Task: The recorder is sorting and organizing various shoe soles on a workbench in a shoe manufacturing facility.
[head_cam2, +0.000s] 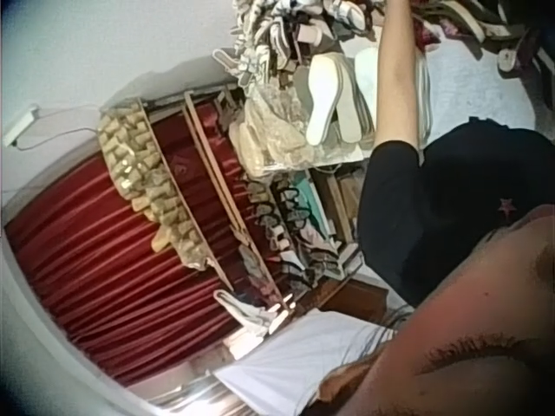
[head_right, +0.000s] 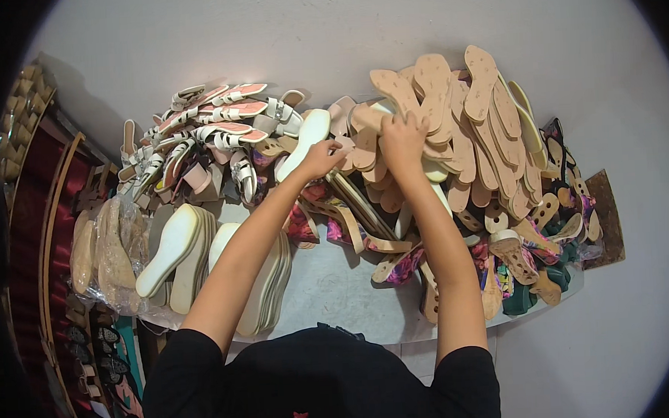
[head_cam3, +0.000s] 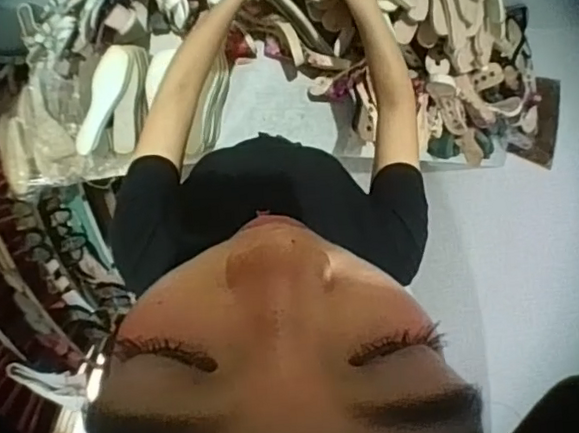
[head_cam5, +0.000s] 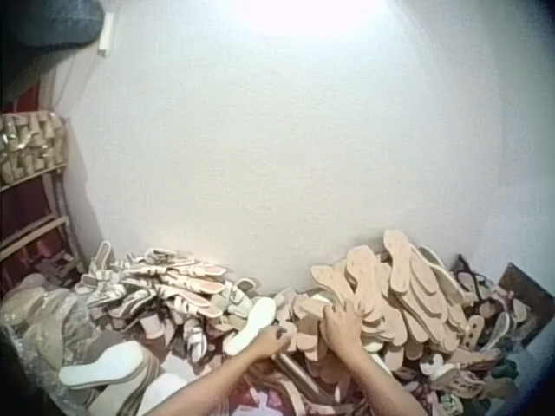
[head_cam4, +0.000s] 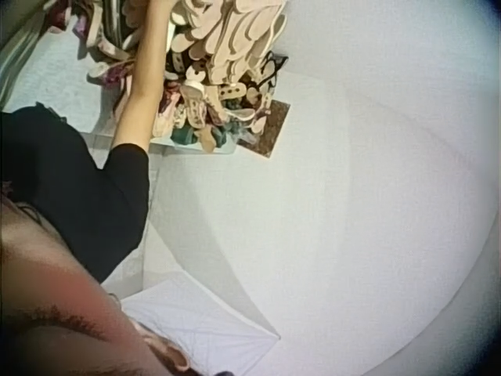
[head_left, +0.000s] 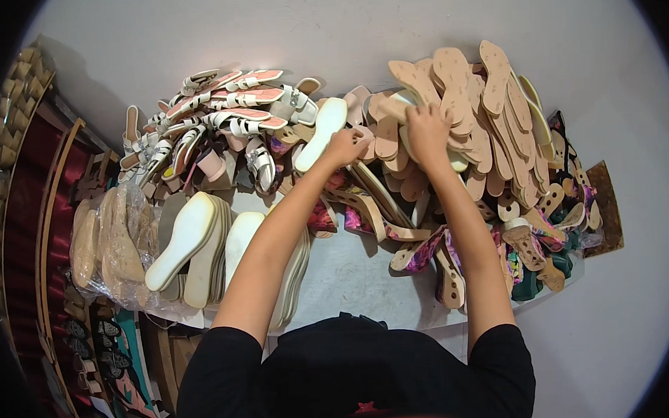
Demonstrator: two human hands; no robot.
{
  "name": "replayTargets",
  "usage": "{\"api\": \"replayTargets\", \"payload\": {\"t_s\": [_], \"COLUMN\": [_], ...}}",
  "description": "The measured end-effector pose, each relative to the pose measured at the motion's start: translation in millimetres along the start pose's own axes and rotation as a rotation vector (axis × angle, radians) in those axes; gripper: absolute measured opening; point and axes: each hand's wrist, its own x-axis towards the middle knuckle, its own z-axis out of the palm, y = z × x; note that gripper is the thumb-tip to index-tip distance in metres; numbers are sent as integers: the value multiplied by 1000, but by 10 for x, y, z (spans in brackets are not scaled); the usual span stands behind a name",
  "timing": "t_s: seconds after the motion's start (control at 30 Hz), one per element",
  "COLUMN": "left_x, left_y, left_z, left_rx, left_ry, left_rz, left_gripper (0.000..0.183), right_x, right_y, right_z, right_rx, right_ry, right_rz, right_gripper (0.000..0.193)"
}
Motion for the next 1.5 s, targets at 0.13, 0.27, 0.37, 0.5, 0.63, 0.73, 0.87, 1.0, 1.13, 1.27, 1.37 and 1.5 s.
{"api": "replayTargets", "payload": {"t_s": [0.13, 0.27, 0.37, 0.5, 0.63, 0.73, 0.87, 1.0, 1.13, 1.27, 1.37, 1.5], "left_x": [84, 101, 35, 86, 58, 77, -24, -82, -140, -151, -207, -249], "left_y": [239, 371, 564, 390, 294, 205, 440, 449, 424, 342, 286, 272], "left_z": [158, 258, 223, 210, 153, 127, -58, -171, -133, -91, -129, -203], "left_rx": [-216, -290, -705, -859, -924, -687, -442, -327, -238, -212, -218, -307], "left_ry": [-94, 11, -10, 84, 84, 276, 379, 386, 446, 442, 504, 452], "left_rz": [-120, -123, -237, -309, -282, -205, -239, -331, -351, -423, -308, -411], "left_gripper": [60, 56, 45, 44, 43, 43, 45, 50, 53, 60, 73, 84], "right_x": [157, 211, 187, 206, 145, 97, -109, -231, -201, -180, -184, -194], "right_y": [395, 505, 529, 457, 469, 341, 176, 81, 84, 83, 49, -173], "right_z": [-108, -130, -99, -117, -66, -7, -88, -69, -38, 90, 155, 123], "right_rx": [163, 251, 243, 247, 208, 233, 208, 144, 153, 115, 92, 90], "right_ry": [204, 131, 133, 151, 178, 171, -44, -67, -37, 5, 68, 48], "right_rz": [160, 245, 257, 254, 223, 129, 59, -31, -6, 3, 28, 54], "right_gripper": [19, 29, 30, 29, 26, 25, 28, 42, 38, 29, 22, 25]}}
